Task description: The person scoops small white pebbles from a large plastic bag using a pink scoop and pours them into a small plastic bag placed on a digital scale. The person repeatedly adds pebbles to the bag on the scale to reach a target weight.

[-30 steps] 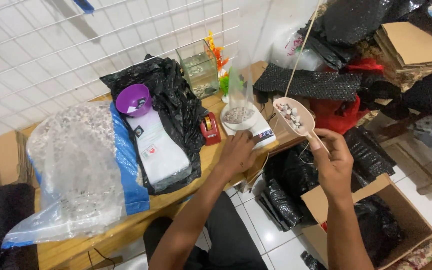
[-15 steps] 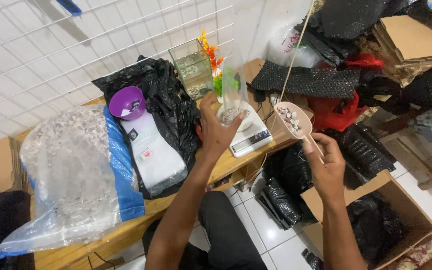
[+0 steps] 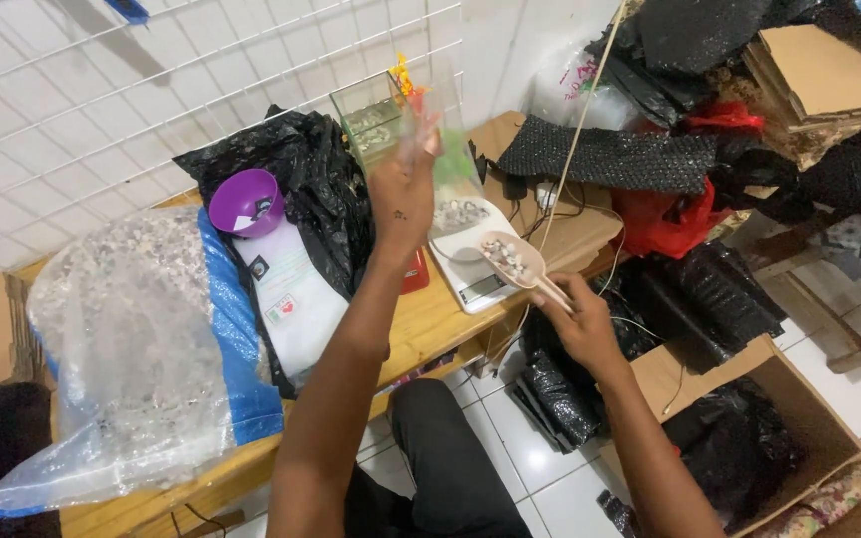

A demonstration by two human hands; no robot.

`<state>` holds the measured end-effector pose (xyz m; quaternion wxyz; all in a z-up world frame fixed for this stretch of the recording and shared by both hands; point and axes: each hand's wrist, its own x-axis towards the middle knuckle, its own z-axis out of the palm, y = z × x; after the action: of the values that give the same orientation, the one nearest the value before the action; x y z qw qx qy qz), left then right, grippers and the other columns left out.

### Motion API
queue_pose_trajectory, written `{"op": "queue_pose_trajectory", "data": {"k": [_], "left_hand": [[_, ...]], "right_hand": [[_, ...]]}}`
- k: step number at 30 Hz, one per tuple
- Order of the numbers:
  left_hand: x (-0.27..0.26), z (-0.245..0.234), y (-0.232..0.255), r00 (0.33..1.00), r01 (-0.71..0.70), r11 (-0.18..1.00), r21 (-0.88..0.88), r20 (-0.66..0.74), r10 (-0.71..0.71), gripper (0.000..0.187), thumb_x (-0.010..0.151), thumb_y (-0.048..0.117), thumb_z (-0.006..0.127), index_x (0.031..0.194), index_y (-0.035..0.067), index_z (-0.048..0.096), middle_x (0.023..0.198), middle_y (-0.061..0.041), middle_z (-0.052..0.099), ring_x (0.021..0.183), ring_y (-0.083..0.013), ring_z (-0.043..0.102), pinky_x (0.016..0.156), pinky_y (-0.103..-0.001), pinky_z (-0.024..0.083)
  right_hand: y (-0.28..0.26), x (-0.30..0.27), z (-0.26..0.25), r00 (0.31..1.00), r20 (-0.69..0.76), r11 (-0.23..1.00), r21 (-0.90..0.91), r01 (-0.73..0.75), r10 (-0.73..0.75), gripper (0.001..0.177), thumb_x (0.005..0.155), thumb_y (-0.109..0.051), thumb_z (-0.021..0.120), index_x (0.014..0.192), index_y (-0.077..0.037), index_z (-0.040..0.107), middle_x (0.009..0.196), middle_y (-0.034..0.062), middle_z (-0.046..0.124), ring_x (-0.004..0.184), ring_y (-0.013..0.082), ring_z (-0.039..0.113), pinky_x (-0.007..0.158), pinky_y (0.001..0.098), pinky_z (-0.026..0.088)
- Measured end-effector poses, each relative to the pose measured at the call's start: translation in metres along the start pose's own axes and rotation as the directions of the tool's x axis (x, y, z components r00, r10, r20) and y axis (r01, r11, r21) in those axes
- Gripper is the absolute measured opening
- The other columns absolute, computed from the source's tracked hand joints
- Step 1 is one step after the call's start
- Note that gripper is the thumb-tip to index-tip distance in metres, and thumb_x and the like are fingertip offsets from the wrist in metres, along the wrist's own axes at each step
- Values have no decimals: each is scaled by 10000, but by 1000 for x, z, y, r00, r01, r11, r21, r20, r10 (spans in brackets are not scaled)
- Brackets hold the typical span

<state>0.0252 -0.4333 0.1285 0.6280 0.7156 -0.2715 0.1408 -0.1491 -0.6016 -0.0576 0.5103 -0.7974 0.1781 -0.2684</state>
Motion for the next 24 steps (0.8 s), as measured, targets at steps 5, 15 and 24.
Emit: {"op": "queue_pose_trajectory", "data": {"k": [5, 15, 24], "left_hand": [[24, -9, -65, 998, 25, 999, -43, -53, -27, 233, 997, 300, 632, 927, 128, 772, 835, -90, 785, 598, -133, 482, 562, -325, 364], [20, -75, -3, 964, -195, 975, 105, -162, 211, 288, 1073, 355, 619, 980, 123, 762, 804, -74, 747, 767, -169, 711, 793, -360, 553], [5, -94, -4, 974, -172, 984, 43, -145, 176, 315, 1067, 293, 654, 959, 8, 733, 777, -153, 718, 772, -141, 624, 801, -417, 539]], "right_hand": [[9, 16, 9, 977, 183, 988, -89, 128, -110, 277, 974, -256, 685, 1222, -141, 645, 975, 83, 727, 829, 264, 660, 733, 393, 481], [4, 25, 21, 982, 177, 980, -176, 94, -62, 273, 977, -247, 727, 1216, -144, 645, 1009, 173, 761, 960, 434, 714, 808, 528, 527], [-3, 25, 17, 981, 177, 947, -294, 128, -77, 211, 989, -223, 673, 1190, -167, 644, 763, 154, 743, 736, 430, 698, 704, 487, 513]]}}
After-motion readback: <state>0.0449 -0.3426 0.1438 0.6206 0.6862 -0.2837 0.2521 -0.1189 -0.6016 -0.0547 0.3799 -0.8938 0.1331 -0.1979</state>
